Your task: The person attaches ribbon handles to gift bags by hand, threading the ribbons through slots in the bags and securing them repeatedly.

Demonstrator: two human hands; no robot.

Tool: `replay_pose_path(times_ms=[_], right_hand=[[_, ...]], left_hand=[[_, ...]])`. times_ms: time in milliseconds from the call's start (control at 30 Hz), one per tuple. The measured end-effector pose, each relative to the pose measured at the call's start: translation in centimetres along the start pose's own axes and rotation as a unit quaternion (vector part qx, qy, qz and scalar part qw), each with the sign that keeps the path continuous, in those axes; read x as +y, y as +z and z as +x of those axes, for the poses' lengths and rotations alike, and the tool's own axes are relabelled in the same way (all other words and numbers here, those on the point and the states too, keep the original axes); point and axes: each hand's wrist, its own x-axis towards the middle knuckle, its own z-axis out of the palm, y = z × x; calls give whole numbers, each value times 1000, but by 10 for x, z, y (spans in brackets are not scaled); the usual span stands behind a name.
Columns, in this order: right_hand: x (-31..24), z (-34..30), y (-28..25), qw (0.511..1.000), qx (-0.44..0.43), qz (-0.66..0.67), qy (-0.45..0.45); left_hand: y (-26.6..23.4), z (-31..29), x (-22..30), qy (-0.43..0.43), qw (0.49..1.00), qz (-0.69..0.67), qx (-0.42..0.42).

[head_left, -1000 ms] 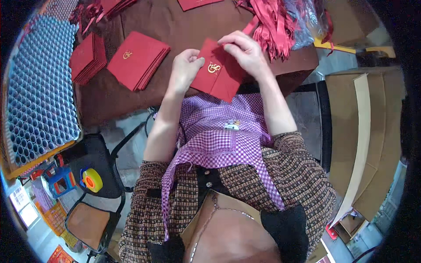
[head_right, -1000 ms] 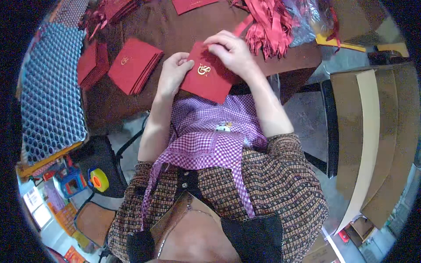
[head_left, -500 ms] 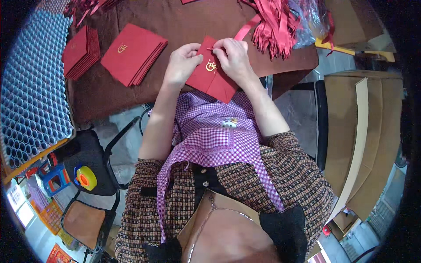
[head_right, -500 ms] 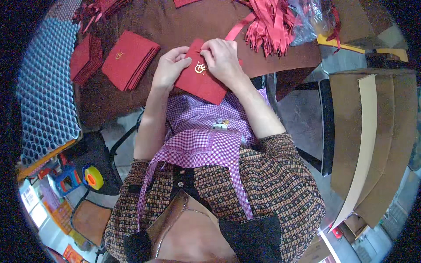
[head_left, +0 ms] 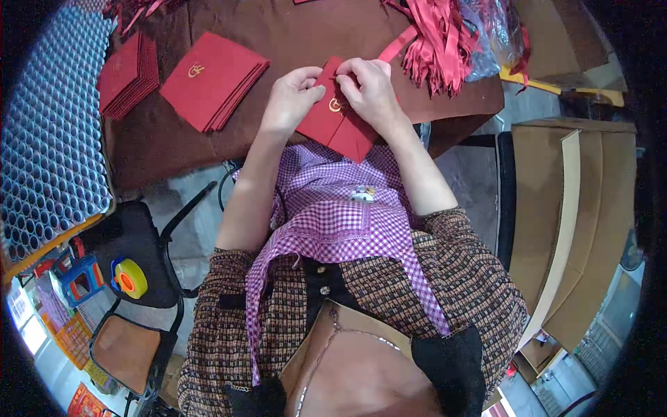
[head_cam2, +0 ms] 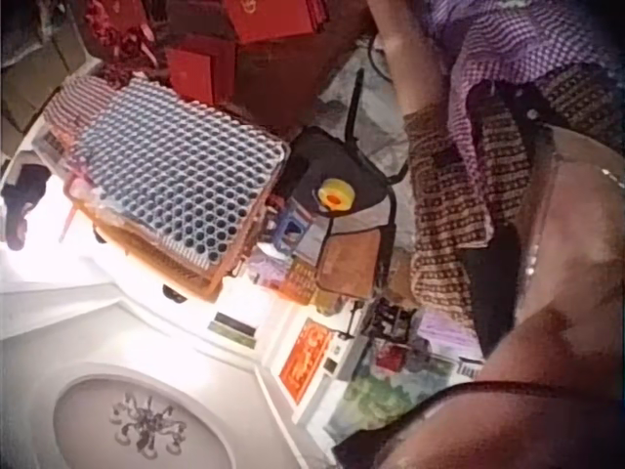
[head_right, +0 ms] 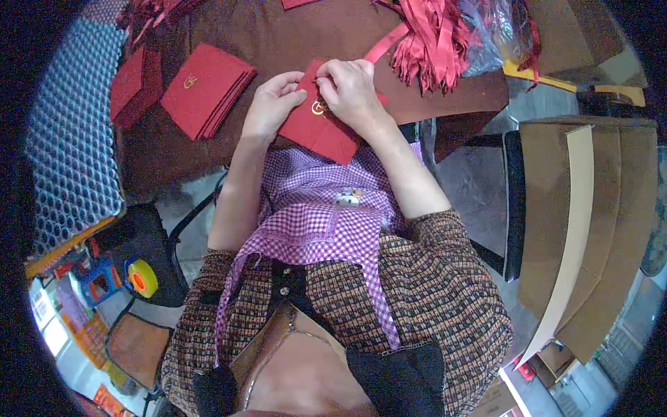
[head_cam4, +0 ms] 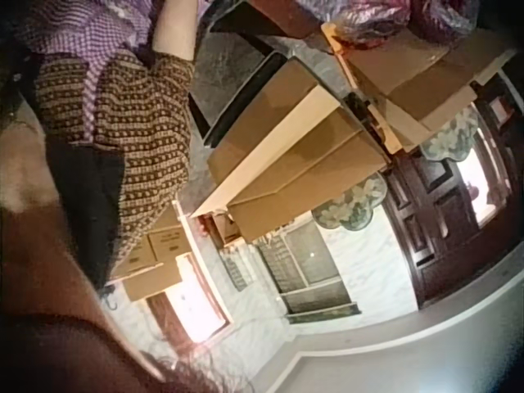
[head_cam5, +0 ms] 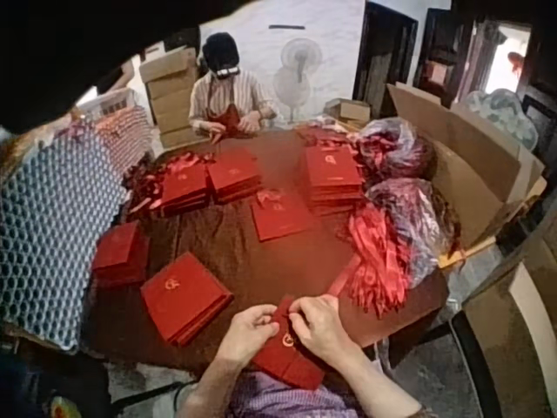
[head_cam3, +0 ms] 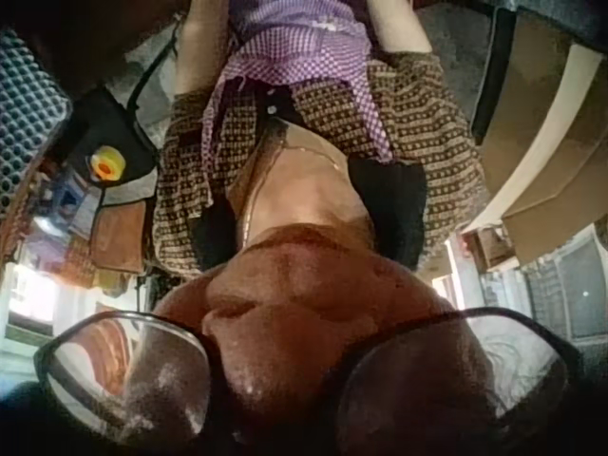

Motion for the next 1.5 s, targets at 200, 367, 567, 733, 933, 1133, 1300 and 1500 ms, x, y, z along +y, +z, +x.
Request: replay_pose_path(times_ms=[200, 367, 567, 733, 933, 1133, 1300, 1500], right_hand=[[-5, 2, 1, 1000, 0, -2, 10], [2, 1, 4, 1000, 8, 24, 5], [-2, 1, 1, 1000, 14, 20, 12], [-6, -2, 4, 999, 39, -22, -4], [-6, -1, 8, 999, 36, -15, 6], [-8, 3, 7, 999, 14, -47, -11], [-14, 3, 12, 987, -8, -153, -42], [-23, 6, 18, 980, -14, -182, -73]], left_hand=[[0, -2, 1, 0, 1000, -13, -3], [3, -4, 9, -13, 999, 24, -18], [-1, -1, 3, -10, 1000, 24, -14], [3, -4, 10, -12, 999, 40, -6], [2, -4, 6, -4, 999, 48, -1], [1, -2, 1, 4, 998, 60, 9], [5, -4, -3, 32, 991, 123, 40], [1, 1, -17, 51, 995, 78, 44]])
